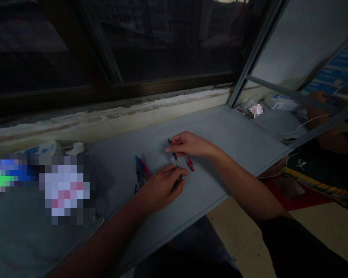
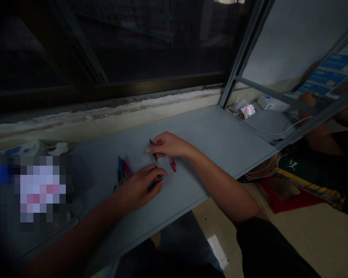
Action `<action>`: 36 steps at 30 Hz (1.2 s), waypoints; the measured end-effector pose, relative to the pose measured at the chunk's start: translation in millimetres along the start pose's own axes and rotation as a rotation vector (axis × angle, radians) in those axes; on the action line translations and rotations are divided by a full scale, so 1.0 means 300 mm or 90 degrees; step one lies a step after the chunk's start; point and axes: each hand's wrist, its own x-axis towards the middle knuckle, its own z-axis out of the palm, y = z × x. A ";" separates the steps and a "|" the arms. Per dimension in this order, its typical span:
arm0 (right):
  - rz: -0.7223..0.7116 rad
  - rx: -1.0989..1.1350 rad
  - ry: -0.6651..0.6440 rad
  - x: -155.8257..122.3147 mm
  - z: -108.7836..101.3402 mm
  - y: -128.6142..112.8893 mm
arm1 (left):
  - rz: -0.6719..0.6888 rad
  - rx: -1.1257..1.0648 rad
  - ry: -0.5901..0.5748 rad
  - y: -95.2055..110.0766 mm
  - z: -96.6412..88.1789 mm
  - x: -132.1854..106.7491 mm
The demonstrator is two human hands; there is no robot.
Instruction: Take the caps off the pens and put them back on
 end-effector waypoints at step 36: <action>-0.174 -0.453 -0.040 -0.052 0.174 -0.031 | -0.440 0.019 0.165 -0.015 -0.100 -0.169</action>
